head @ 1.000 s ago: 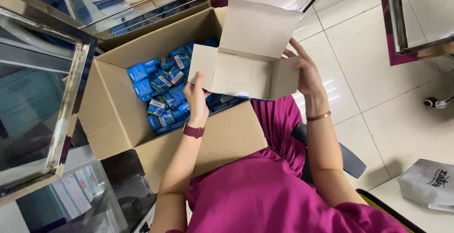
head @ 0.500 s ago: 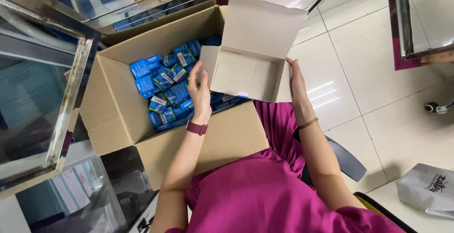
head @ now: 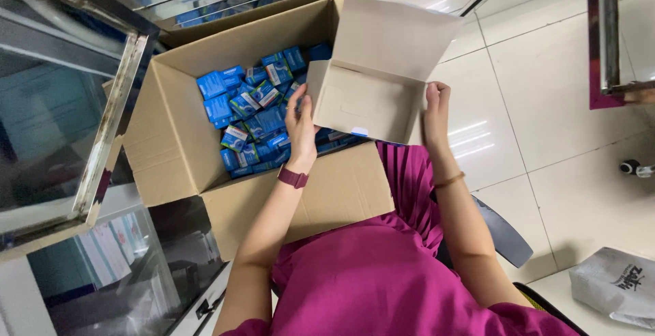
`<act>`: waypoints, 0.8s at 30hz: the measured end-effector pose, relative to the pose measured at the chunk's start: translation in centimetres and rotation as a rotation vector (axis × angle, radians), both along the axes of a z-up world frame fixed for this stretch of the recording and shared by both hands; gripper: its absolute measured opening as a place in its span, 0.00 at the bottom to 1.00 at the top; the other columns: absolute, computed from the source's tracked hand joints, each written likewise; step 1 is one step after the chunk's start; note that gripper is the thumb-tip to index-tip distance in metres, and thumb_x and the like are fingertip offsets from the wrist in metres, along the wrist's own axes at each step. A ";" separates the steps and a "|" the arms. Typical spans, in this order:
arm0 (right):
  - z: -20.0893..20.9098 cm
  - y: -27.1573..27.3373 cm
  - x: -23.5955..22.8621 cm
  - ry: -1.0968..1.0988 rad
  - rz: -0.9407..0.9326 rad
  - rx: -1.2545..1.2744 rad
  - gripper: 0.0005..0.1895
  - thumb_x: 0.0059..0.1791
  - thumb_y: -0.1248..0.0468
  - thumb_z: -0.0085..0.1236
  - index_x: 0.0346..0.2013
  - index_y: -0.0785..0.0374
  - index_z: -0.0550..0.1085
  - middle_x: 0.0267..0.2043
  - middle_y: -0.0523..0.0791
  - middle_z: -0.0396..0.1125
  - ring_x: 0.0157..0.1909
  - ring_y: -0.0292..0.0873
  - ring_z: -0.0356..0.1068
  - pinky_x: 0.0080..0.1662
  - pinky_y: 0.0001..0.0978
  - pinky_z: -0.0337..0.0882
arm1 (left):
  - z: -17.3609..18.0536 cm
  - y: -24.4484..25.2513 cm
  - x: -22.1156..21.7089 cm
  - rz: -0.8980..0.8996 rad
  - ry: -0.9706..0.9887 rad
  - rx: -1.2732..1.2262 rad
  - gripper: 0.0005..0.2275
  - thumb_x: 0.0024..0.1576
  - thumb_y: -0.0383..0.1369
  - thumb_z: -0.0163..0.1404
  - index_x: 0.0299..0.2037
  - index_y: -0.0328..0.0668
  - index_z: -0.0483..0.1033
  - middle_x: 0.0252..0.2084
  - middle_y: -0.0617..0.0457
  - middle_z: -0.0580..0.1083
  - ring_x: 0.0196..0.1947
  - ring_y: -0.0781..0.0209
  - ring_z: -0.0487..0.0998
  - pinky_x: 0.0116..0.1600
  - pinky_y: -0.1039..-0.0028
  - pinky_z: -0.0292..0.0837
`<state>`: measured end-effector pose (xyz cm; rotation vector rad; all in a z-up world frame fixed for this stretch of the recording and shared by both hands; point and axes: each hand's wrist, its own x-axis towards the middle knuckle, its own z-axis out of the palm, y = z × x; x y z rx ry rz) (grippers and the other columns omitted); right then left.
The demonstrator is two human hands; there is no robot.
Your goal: Organizing medicine bottles and small boxes into larger containers within a pharmacy storage area.
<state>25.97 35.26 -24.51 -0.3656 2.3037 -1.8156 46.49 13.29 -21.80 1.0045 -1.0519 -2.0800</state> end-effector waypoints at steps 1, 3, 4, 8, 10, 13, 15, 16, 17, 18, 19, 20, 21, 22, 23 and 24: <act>2.5 -0.4 0.4 -0.142 0.072 -0.038 0.20 0.62 0.53 0.48 0.59 0.67 0.63 0.50 0.48 0.64 0.53 0.38 0.62 0.55 0.29 0.66 | -0.2 0.2 0.0 -0.006 -0.012 0.000 0.17 0.67 0.37 0.46 0.66 0.51 0.68 0.63 0.49 0.70 0.56 0.58 0.76 0.52 0.63 0.80; 5.2 -0.8 0.7 -0.284 0.152 -0.073 0.22 0.60 0.55 0.50 0.63 0.65 0.61 0.51 0.48 0.66 0.54 0.38 0.65 0.56 0.28 0.68 | 0.2 0.1 -0.1 -0.004 -0.023 -0.001 0.18 0.68 0.38 0.46 0.67 0.50 0.67 0.63 0.46 0.70 0.55 0.56 0.76 0.50 0.62 0.79; 5.5 -0.8 0.5 -0.345 0.160 -0.090 0.25 0.56 0.57 0.54 0.63 0.66 0.62 0.52 0.49 0.68 0.53 0.38 0.67 0.53 0.27 0.70 | 0.7 -0.2 -0.2 -0.023 -0.025 -0.013 0.20 0.66 0.40 0.47 0.68 0.51 0.64 0.65 0.46 0.68 0.57 0.53 0.75 0.50 0.60 0.81; 4.6 0.3 -0.8 -0.380 0.161 -0.098 0.25 0.53 0.63 0.63 0.61 0.75 0.71 0.50 0.51 0.72 0.47 0.38 0.71 0.47 0.27 0.73 | 3.5 -2.2 0.0 -0.106 -0.193 -0.030 0.33 0.59 0.50 0.47 0.71 0.61 0.44 0.68 0.46 0.60 0.60 0.48 0.72 0.47 0.50 0.83; 4.4 0.5 -0.9 -0.386 0.178 -0.134 0.24 0.52 0.65 0.64 0.60 0.76 0.72 0.49 0.51 0.73 0.45 0.37 0.72 0.46 0.26 0.74 | 3.2 -5.0 0.9 -0.074 -0.228 -0.007 0.34 0.57 0.55 0.42 0.72 0.59 0.44 0.68 0.47 0.59 0.61 0.48 0.71 0.47 0.46 0.82; 5.0 0.6 -0.9 -0.388 0.186 -0.179 0.24 0.51 0.67 0.65 0.59 0.77 0.72 0.49 0.51 0.73 0.45 0.38 0.74 0.46 0.27 0.76 | -0.8 -10.3 2.6 -0.111 -0.382 -0.130 0.34 0.59 0.61 0.38 0.71 0.53 0.53 0.66 0.45 0.65 0.61 0.47 0.74 0.52 0.46 0.79; 5.4 0.6 -0.6 -0.383 0.189 -0.190 0.25 0.50 0.68 0.65 0.59 0.77 0.71 0.49 0.51 0.73 0.45 0.38 0.74 0.46 0.27 0.77 | -4.4 -13.4 3.4 -0.169 -0.502 -0.278 0.33 0.62 0.61 0.38 0.70 0.50 0.63 0.64 0.43 0.72 0.60 0.46 0.78 0.57 0.49 0.77; 5.5 0.6 -0.5 -0.394 0.181 -0.176 0.26 0.50 0.68 0.66 0.60 0.77 0.70 0.49 0.52 0.73 0.45 0.39 0.75 0.45 0.28 0.78 | -6.1 -14.4 3.6 -0.302 -0.749 -0.512 0.29 0.61 0.56 0.44 0.68 0.50 0.65 0.64 0.44 0.72 0.62 0.45 0.75 0.60 0.50 0.75; 5.6 0.5 -0.5 -0.399 0.170 -0.166 0.27 0.50 0.67 0.66 0.60 0.76 0.70 0.49 0.53 0.73 0.45 0.41 0.75 0.45 0.29 0.78 | -7.6 -15.7 3.5 -0.437 -0.988 -0.753 0.26 0.60 0.51 0.50 0.67 0.50 0.68 0.64 0.45 0.73 0.64 0.44 0.73 0.62 0.50 0.73; 5.8 0.4 -0.3 -0.396 0.169 -0.171 0.27 0.50 0.67 0.66 0.60 0.76 0.70 0.49 0.53 0.73 0.45 0.41 0.75 0.45 0.29 0.78 | -7.9 -15.9 3.5 -0.435 -0.986 -0.759 0.26 0.60 0.51 0.50 0.67 0.50 0.68 0.64 0.45 0.73 0.64 0.44 0.73 0.62 0.50 0.73; 6.0 0.4 -0.3 -0.402 0.171 -0.170 0.29 0.49 0.66 0.66 0.62 0.75 0.69 0.50 0.54 0.72 0.44 0.41 0.75 0.45 0.30 0.78 | -8.3 -16.2 3.2 -0.573 -1.148 -0.975 0.28 0.54 0.44 0.54 0.66 0.51 0.67 0.64 0.46 0.71 0.64 0.43 0.69 0.60 0.50 0.71; 6.3 0.4 -0.2 -0.408 0.173 -0.169 0.31 0.49 0.65 0.67 0.63 0.75 0.67 0.50 0.54 0.72 0.44 0.42 0.75 0.45 0.31 0.78 | -8.7 -16.4 2.9 -0.712 -1.305 -1.195 0.31 0.48 0.37 0.58 0.65 0.52 0.66 0.63 0.48 0.69 0.65 0.42 0.66 0.59 0.49 0.69; 6.5 0.4 0.0 -0.402 0.162 -0.175 0.31 0.49 0.65 0.67 0.63 0.75 0.67 0.50 0.54 0.72 0.44 0.42 0.75 0.45 0.31 0.78 | -9.6 -16.6 2.9 -0.716 -1.296 -1.208 0.31 0.48 0.37 0.58 0.65 0.52 0.66 0.63 0.48 0.69 0.65 0.42 0.66 0.59 0.49 0.69; 6.7 0.4 0.2 -0.409 0.169 -0.178 0.33 0.48 0.65 0.67 0.65 0.73 0.66 0.51 0.55 0.71 0.45 0.42 0.75 0.45 0.31 0.79 | -10.6 -16.8 2.9 -0.752 -1.288 -1.301 0.30 0.48 0.35 0.57 0.65 0.53 0.66 0.61 0.47 0.69 0.63 0.43 0.67 0.57 0.48 0.68; 6.9 0.5 0.3 -0.416 0.172 -0.179 0.36 0.47 0.64 0.67 0.66 0.72 0.65 0.51 0.55 0.71 0.45 0.43 0.76 0.46 0.31 0.79 | -11.7 -16.9 2.8 -0.791 -1.276 -1.395 0.30 0.48 0.32 0.57 0.65 0.54 0.66 0.60 0.47 0.69 0.60 0.43 0.68 0.55 0.48 0.68; 6.8 0.6 0.4 -0.409 0.157 -0.183 0.36 0.47 0.64 0.67 0.66 0.72 0.65 0.51 0.55 0.71 0.45 0.43 0.76 0.46 0.31 0.79 | -12.7 -17.3 3.1 -0.796 -1.262 -1.409 0.30 0.48 0.32 0.57 0.65 0.54 0.66 0.60 0.47 0.69 0.60 0.43 0.68 0.55 0.48 0.68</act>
